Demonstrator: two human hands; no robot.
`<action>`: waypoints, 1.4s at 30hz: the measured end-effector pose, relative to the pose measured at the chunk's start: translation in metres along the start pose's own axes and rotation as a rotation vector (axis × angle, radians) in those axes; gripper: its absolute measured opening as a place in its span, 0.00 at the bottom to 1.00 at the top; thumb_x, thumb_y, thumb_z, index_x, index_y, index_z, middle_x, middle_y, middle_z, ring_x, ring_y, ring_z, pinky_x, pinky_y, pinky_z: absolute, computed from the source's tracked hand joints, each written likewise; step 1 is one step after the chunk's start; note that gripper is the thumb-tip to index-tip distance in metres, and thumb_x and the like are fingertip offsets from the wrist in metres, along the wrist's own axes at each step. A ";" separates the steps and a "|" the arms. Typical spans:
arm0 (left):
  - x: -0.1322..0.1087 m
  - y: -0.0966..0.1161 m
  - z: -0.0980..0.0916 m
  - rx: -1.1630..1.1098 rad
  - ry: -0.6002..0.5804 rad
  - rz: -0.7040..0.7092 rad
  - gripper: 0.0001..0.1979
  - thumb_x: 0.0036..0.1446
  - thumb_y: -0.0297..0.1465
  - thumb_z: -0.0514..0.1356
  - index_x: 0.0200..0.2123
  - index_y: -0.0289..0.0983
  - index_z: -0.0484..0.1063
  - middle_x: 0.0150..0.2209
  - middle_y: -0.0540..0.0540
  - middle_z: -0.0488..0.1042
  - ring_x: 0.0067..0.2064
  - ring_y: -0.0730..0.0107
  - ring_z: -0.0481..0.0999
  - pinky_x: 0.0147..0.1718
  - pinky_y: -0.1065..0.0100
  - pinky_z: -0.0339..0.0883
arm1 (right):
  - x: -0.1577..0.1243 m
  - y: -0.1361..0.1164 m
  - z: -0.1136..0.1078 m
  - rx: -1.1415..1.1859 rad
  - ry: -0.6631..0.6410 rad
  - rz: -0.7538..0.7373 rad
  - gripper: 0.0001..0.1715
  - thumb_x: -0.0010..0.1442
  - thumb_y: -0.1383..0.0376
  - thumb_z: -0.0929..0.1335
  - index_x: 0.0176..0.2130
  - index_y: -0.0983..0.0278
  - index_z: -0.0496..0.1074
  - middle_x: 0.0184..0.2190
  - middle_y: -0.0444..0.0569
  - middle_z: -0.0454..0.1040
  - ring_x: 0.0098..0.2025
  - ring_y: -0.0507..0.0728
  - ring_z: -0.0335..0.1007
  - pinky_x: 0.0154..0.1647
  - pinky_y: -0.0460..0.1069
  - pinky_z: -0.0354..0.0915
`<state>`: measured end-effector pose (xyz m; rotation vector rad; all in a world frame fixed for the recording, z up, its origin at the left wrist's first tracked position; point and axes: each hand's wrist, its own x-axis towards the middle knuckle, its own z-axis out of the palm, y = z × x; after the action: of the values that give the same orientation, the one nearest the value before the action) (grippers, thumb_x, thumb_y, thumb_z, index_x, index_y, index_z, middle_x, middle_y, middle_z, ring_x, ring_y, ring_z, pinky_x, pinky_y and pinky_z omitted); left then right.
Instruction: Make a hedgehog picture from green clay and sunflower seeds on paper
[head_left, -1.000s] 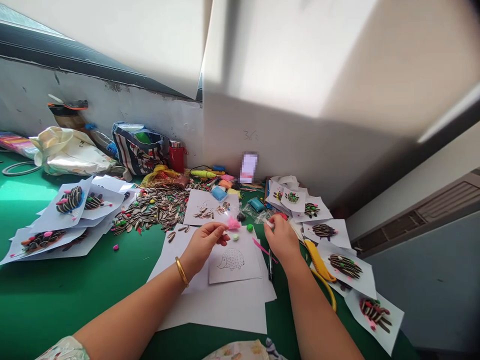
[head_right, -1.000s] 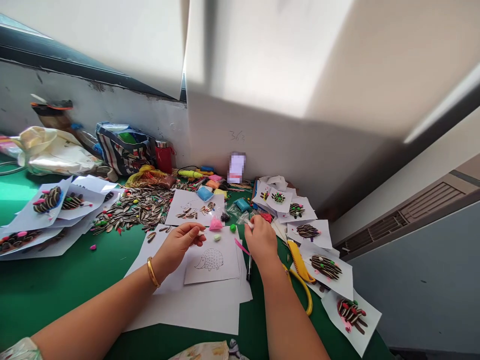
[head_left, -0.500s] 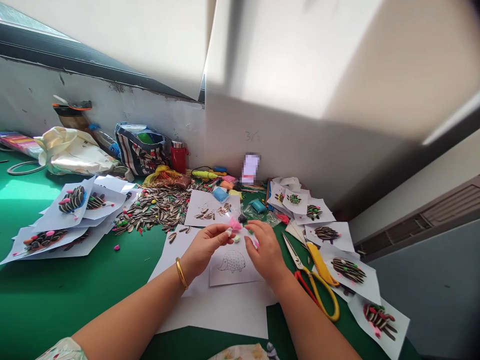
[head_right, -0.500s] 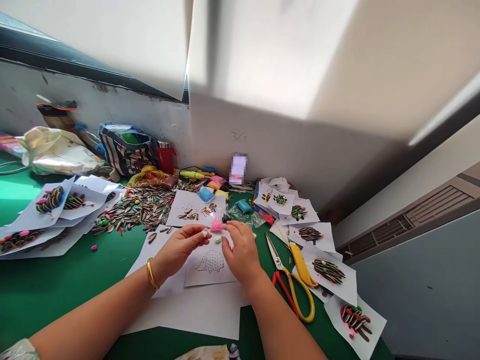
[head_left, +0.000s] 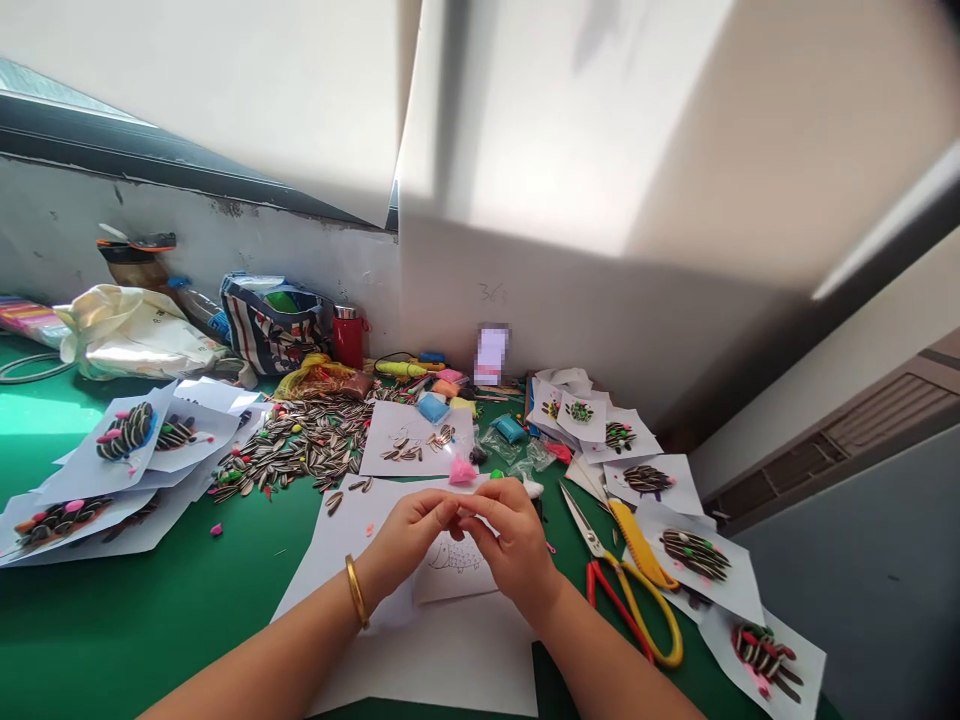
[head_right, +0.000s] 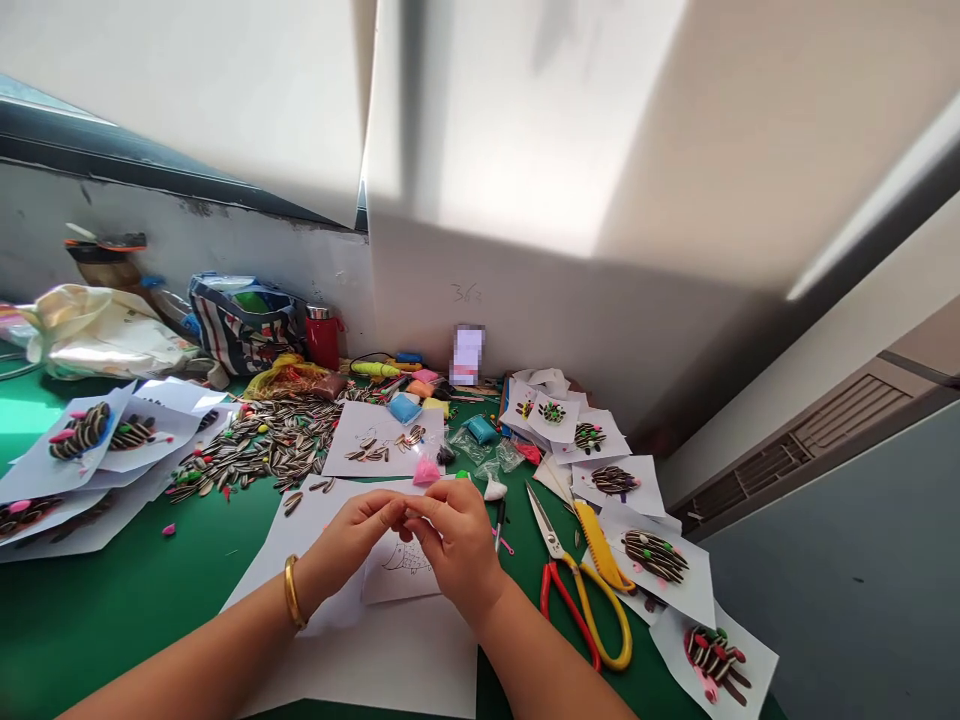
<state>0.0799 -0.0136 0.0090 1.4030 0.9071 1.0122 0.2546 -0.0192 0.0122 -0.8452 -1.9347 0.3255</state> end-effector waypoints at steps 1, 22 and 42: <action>-0.001 0.001 0.001 -0.008 -0.013 -0.004 0.19 0.62 0.43 0.56 0.34 0.34 0.78 0.31 0.44 0.76 0.34 0.66 0.72 0.37 0.66 0.67 | 0.000 0.000 0.000 0.020 0.012 0.005 0.12 0.64 0.65 0.67 0.47 0.56 0.77 0.39 0.49 0.71 0.43 0.57 0.68 0.44 0.54 0.68; -0.005 0.005 0.007 -0.165 -0.076 -0.119 0.18 0.57 0.45 0.61 0.32 0.34 0.77 0.34 0.43 0.75 0.38 0.63 0.71 0.40 0.65 0.65 | 0.000 -0.001 0.003 0.043 0.039 -0.025 0.13 0.60 0.58 0.71 0.45 0.58 0.74 0.44 0.51 0.73 0.47 0.59 0.69 0.49 0.56 0.69; -0.002 0.005 0.004 -0.404 0.046 -0.164 0.15 0.56 0.38 0.66 0.43 0.36 0.79 0.44 0.40 0.79 0.45 0.62 0.75 0.48 0.62 0.66 | -0.003 0.003 0.007 -0.208 -0.165 -0.081 0.27 0.68 0.58 0.60 0.64 0.59 0.61 0.61 0.51 0.66 0.64 0.61 0.57 0.64 0.61 0.59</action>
<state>0.0827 -0.0172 0.0140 0.9562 0.7839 1.0376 0.2512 -0.0187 0.0050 -0.8937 -2.1783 0.1506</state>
